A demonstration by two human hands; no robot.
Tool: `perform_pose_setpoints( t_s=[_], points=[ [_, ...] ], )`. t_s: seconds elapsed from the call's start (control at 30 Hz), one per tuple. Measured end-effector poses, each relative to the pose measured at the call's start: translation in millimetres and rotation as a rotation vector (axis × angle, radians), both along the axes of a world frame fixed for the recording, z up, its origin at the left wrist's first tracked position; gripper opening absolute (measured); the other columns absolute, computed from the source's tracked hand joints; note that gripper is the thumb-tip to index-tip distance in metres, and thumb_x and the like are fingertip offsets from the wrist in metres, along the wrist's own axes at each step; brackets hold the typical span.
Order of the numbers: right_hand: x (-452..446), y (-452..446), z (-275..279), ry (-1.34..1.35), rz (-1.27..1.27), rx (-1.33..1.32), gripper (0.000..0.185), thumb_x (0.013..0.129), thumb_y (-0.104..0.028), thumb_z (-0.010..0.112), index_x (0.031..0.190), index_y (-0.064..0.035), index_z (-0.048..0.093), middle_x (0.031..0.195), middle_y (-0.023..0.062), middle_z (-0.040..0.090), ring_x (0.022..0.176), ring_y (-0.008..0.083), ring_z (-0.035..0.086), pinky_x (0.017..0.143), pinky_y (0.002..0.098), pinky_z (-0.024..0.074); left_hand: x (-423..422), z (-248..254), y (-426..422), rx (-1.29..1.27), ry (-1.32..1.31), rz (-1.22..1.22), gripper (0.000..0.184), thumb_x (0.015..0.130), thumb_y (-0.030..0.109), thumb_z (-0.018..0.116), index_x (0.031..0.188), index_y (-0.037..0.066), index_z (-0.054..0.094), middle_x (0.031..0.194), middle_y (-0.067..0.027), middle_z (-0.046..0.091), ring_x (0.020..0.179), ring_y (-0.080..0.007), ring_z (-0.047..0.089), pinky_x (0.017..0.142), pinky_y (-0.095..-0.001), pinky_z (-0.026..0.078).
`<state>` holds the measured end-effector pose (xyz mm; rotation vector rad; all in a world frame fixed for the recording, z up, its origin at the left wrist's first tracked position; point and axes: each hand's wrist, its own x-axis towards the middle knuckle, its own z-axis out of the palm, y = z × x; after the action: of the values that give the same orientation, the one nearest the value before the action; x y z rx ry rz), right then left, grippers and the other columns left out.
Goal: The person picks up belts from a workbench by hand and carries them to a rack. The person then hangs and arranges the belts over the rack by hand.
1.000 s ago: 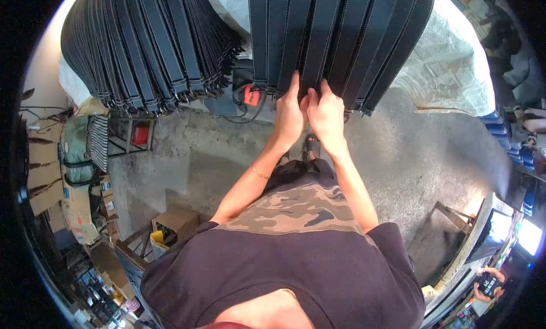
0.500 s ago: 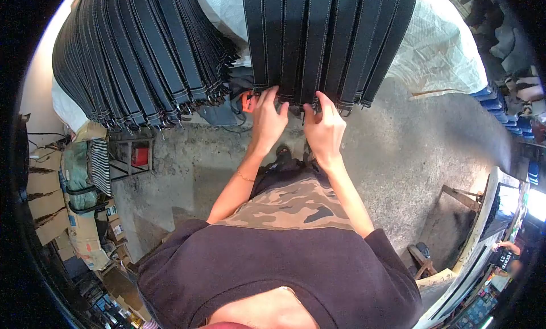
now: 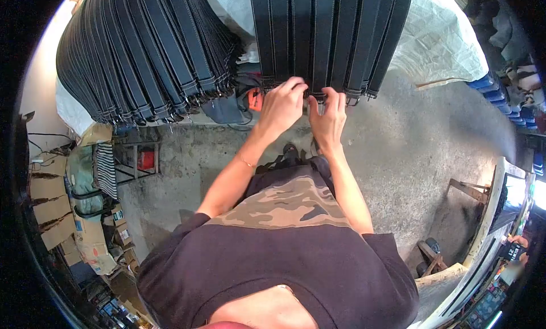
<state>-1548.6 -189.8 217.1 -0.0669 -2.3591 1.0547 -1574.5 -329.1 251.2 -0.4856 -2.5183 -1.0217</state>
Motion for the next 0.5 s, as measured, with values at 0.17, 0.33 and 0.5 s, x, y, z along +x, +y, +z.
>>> perform_pose_setpoints(
  t_s=[0.17,0.33,0.5],
  points=[
    [2,11,26,-0.231,0.339,0.351,0.030,0.085,-0.012,0.063,0.115,-0.0130,0.059,0.063,0.0135,0.064,0.060,0.0326,0.066,0.053,0.0426,0.0517,-10,9,-17,-0.653,0.088,-0.322,0.026,0.073,0.009,0.067,0.097,-0.001,0.067,0.121,-0.0123,0.062,0.090,-0.0272,0.065,0.074,-0.0379,0.055],
    [-20,19,49,-0.333,0.504,0.934,0.044,0.080,-0.010,0.061,0.123,-0.0110,0.058,0.067,0.0134,0.066,0.061,0.0313,0.068,0.052,0.0423,0.0537,-25,17,-19,-1.004,0.115,-0.348,0.029,0.077,0.016,0.064,0.103,0.004,0.068,0.135,-0.0076,0.054,0.100,-0.0193,0.059,0.072,-0.0345,0.052],
    [-43,16,62,-0.236,0.538,1.068,0.030,0.087,-0.029,0.063,0.108,-0.0079,0.062,0.065,0.0082,0.067,0.061,0.0261,0.069,0.050,0.0368,0.0530,-34,21,-22,-1.032,0.222,-0.351,0.030,0.081,0.016,0.060,0.108,0.005,0.067,0.140,-0.0022,0.051,0.102,-0.0193,0.058,0.069,-0.0347,0.053]
  ],
)
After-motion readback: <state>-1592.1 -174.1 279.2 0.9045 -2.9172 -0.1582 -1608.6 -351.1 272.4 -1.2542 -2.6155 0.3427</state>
